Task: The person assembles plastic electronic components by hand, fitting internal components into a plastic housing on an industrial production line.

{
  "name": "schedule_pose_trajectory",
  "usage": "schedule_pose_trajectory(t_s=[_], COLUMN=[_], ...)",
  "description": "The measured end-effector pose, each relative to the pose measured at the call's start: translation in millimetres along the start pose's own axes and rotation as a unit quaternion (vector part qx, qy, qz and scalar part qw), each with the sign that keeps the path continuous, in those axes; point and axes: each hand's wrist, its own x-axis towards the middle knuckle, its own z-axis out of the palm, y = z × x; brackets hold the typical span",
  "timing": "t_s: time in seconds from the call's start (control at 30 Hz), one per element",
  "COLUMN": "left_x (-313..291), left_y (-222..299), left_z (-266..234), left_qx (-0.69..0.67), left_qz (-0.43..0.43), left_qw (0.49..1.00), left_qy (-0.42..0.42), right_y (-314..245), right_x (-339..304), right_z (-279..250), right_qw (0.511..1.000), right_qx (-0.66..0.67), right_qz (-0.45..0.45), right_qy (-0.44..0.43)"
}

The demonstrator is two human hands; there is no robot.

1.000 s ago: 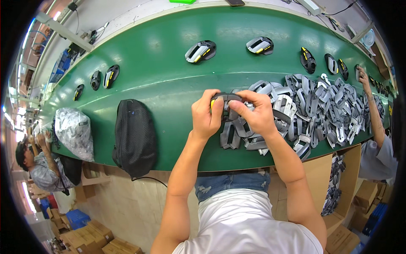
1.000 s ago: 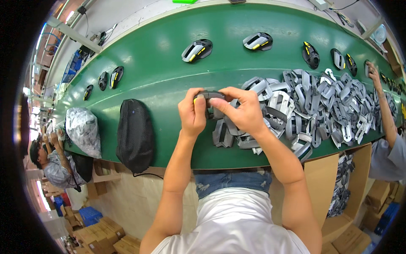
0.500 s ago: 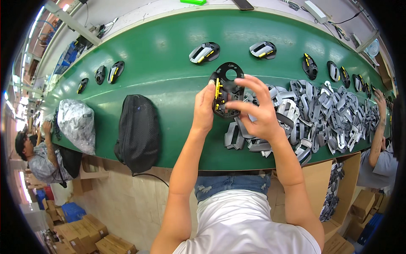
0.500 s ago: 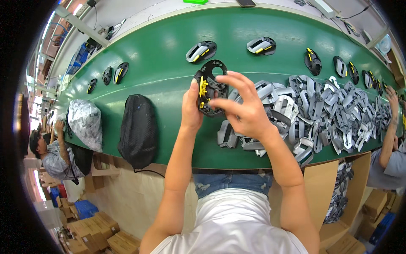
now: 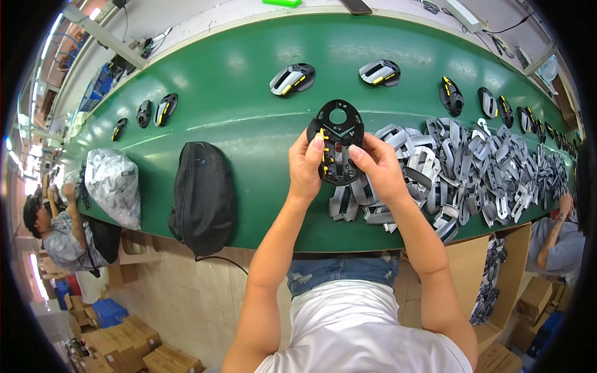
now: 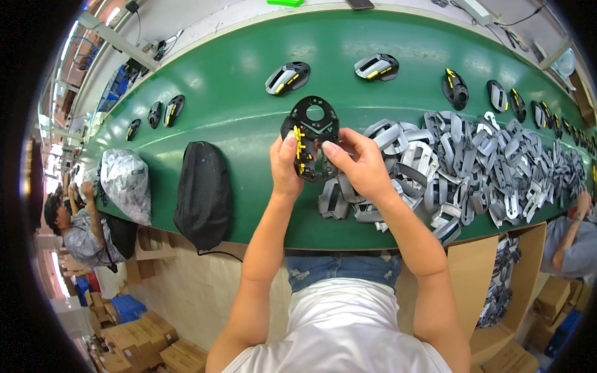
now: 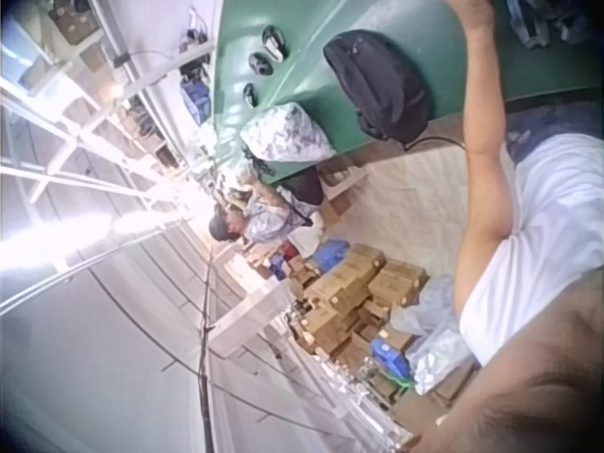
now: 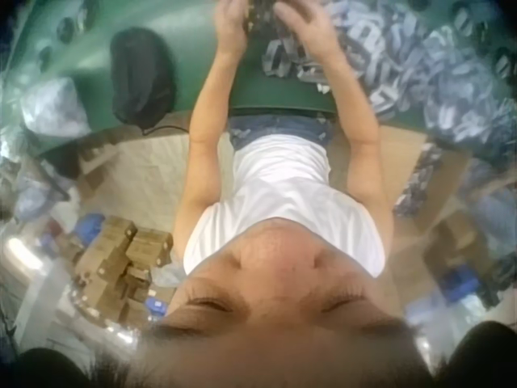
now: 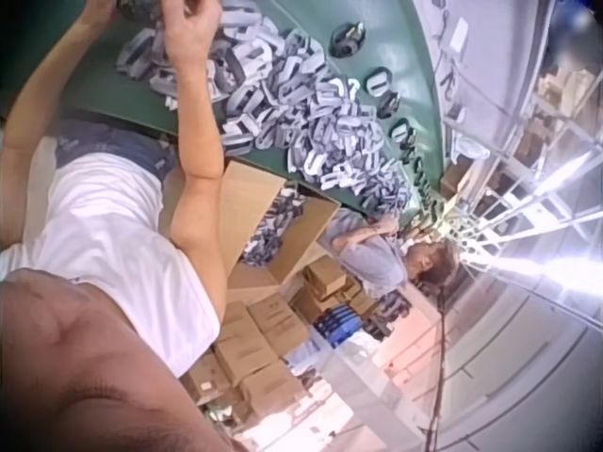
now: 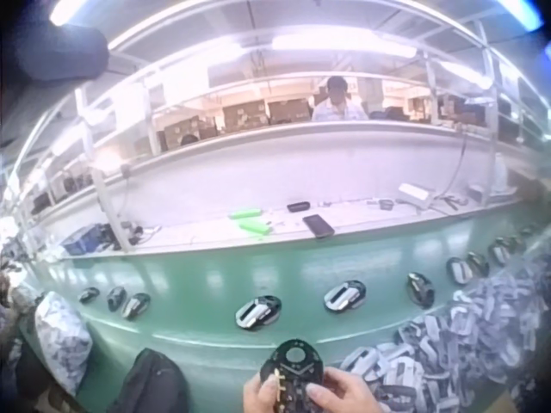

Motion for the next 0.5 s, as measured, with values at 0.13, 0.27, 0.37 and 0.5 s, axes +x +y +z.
schedule_pose_trajectory(t_s=[0.13, 0.27, 0.37, 0.5], left_x=[-4, -5, -6, -9], left_y=[-1, 1, -3, 0], left_z=[2, 7, 1, 11], left_qx=[-0.038, -0.101, -0.053, 0.052], left_qz=[-0.008, -0.019, -0.007, 0.054], left_qw=[0.999, 0.995, 0.999, 0.997], left_qy=[0.000, 0.011, 0.007, 0.002], right_y=[1, 2, 3, 5], right_x=[1, 0, 1, 3], right_z=[-1, 2, -1, -3], right_qw=[0.999, 0.997, 0.998, 0.999], right_qx=[0.042, 0.060, 0.040, 0.021], right_qz=[-0.013, -0.033, -0.039, -0.033], right_qy=[-0.022, -0.020, -0.022, 0.010])
